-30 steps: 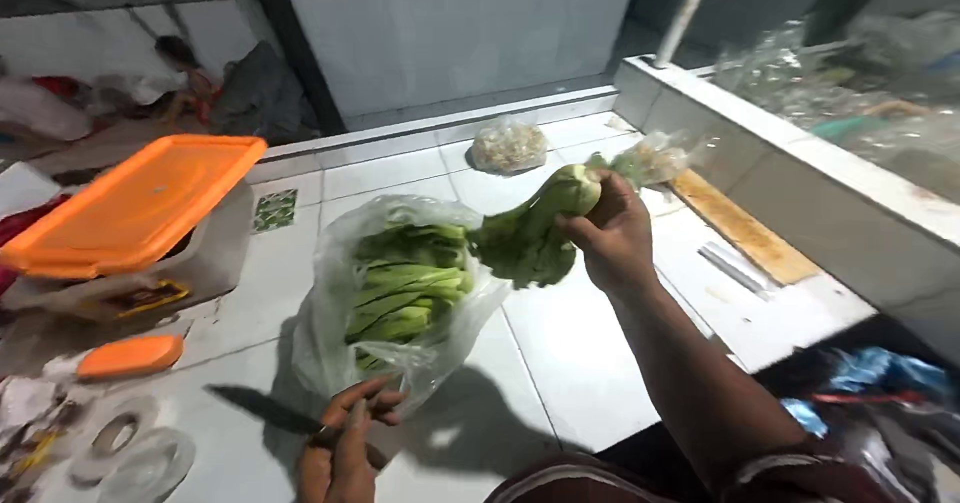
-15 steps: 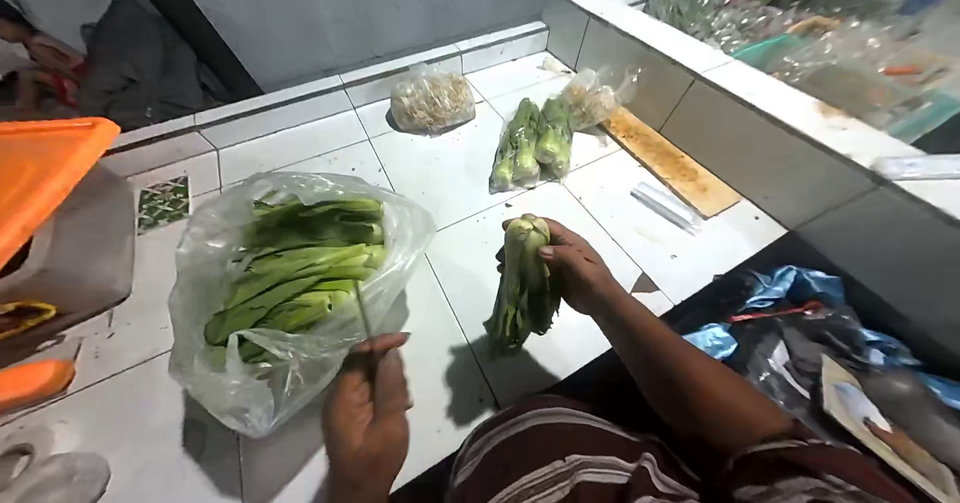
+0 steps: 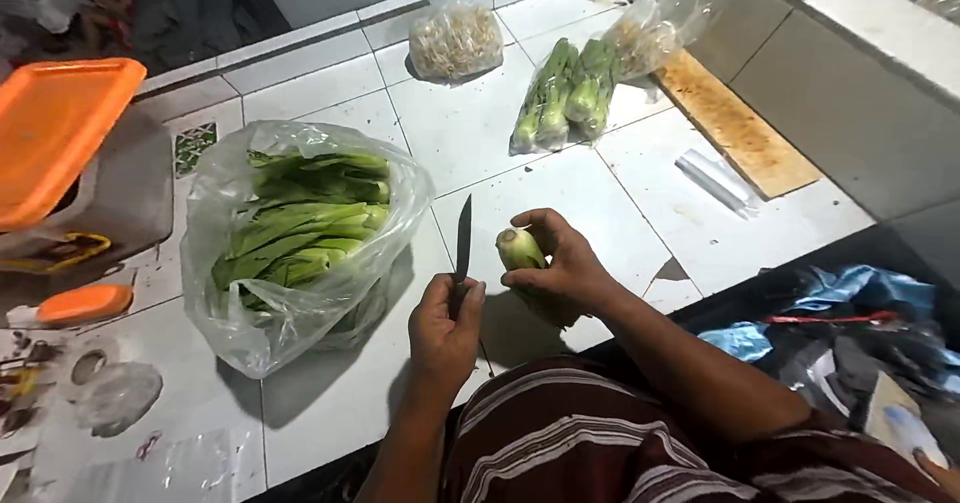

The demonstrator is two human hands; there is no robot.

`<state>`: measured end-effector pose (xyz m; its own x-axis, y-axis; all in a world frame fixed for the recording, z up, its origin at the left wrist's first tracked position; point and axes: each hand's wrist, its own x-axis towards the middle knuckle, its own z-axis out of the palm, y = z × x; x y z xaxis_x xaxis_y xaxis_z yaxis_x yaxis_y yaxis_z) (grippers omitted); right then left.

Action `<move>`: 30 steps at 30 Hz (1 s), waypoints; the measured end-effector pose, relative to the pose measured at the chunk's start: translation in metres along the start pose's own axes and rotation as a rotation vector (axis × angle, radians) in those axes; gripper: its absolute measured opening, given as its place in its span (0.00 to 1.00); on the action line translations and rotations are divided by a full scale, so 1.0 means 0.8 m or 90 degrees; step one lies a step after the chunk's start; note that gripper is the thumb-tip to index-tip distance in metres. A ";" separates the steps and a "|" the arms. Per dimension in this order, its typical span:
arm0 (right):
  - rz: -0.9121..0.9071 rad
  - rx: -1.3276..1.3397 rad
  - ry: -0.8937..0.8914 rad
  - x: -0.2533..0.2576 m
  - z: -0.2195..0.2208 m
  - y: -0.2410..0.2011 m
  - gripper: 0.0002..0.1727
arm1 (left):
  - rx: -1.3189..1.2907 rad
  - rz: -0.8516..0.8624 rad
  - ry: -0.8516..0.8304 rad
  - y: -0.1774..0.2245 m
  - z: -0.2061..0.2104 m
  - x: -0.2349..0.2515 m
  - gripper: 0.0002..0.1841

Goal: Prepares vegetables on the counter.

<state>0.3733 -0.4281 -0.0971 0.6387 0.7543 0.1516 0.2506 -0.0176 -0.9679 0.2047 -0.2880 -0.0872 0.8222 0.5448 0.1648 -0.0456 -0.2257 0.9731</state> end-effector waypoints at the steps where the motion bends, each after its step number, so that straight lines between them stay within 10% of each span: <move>1: 0.008 -0.026 -0.009 0.001 0.004 0.002 0.44 | 0.005 -0.004 0.019 -0.001 0.001 0.001 0.07; 30: 0.006 -0.346 0.058 -0.040 0.026 0.021 0.27 | 0.486 0.183 -0.186 -0.038 0.000 0.009 0.25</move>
<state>0.3421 -0.4388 -0.1224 0.6976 0.6925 0.1836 0.5683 -0.3789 -0.7304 0.2124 -0.2772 -0.1158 0.9548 0.1780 0.2382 0.0335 -0.8604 0.5086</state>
